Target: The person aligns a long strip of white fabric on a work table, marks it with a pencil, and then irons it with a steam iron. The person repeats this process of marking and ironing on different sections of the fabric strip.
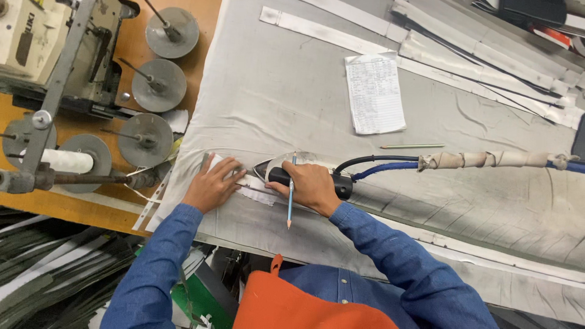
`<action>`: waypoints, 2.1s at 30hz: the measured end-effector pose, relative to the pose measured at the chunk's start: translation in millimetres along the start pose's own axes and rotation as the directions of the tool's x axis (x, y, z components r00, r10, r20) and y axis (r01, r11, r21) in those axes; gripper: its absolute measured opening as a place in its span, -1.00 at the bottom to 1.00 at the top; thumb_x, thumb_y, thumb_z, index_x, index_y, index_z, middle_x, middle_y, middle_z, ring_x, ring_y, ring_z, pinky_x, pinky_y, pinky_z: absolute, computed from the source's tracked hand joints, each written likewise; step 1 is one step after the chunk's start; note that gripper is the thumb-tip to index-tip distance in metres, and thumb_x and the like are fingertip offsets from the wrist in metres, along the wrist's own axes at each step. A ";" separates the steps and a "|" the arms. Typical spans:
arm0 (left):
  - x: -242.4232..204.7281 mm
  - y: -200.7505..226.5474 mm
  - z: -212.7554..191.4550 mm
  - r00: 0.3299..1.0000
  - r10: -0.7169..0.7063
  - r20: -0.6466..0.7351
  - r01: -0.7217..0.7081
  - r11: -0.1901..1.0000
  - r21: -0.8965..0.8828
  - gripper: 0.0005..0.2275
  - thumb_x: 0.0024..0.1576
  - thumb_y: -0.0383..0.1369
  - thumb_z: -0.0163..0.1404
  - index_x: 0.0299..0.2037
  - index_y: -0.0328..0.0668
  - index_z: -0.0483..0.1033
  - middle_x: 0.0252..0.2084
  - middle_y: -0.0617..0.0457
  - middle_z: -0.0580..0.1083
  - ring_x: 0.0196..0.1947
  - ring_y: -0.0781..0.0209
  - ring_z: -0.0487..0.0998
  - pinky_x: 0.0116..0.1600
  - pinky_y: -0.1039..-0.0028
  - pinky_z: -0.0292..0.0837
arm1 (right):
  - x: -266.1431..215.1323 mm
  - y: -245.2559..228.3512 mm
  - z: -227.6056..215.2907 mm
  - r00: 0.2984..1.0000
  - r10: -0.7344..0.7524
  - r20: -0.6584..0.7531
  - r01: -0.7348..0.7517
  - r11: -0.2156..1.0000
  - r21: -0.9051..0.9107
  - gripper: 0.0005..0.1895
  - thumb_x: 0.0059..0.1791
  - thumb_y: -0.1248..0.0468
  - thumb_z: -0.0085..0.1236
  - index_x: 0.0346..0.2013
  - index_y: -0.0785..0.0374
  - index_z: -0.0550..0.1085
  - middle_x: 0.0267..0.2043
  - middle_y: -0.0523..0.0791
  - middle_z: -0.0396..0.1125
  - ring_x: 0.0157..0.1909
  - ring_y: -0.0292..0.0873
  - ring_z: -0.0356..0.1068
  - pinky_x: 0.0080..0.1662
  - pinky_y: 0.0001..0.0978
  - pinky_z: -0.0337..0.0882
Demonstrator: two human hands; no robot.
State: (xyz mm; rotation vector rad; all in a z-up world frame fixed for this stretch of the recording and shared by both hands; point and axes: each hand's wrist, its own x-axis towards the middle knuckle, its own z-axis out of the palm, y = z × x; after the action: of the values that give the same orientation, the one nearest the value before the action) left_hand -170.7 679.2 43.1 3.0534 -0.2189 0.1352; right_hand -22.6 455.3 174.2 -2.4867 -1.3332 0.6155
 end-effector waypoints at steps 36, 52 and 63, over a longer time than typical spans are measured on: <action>-44.6 -10.6 43.0 0.750 -0.515 -0.415 0.559 0.829 -0.016 -0.78 0.00 -0.26 -0.04 -0.15 0.03 0.45 -0.08 0.21 0.42 0.05 0.16 0.39 0.30 -0.02 -0.08 | 111.2 -87.3 24.0 0.996 -0.091 -0.023 0.091 0.995 0.030 -0.49 -0.11 -0.19 -0.14 -0.33 0.21 0.36 -0.61 0.07 0.32 -0.47 0.16 0.42 -0.47 -0.03 0.40; -10.8 282.4 -0.5 0.403 -0.895 -0.189 0.761 0.443 -0.475 -0.87 0.07 -0.43 -0.11 -0.25 0.03 0.47 -0.16 0.15 0.34 0.05 0.04 0.29 0.21 -0.31 -0.24 | -4.3 34.2 -26.6 0.992 0.080 -0.100 -0.066 0.988 0.141 -0.44 -0.05 -0.20 -0.20 -0.35 0.26 0.43 -0.45 0.12 0.36 -0.29 0.20 0.41 -0.25 0.03 0.40; 78.6 400.1 18.9 0.682 -0.714 -0.161 0.564 0.652 -0.507 -0.82 -0.02 -0.42 -0.04 -0.28 0.20 0.50 -0.26 0.28 0.34 0.06 0.12 0.28 0.19 -0.25 -0.30 | -322.7 401.8 -0.2 0.903 0.194 -0.384 -0.246 0.965 -0.090 -0.81 -0.21 -0.04 0.15 -0.47 -0.08 0.47 -0.56 -0.17 0.42 -0.40 -0.08 0.45 -0.28 -0.29 0.44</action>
State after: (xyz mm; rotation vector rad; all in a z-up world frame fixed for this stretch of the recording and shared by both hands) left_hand -149.9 271.9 59.9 2.4123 0.7804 0.4982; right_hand 111.8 -34.8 89.0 -2.7103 -0.9880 0.0778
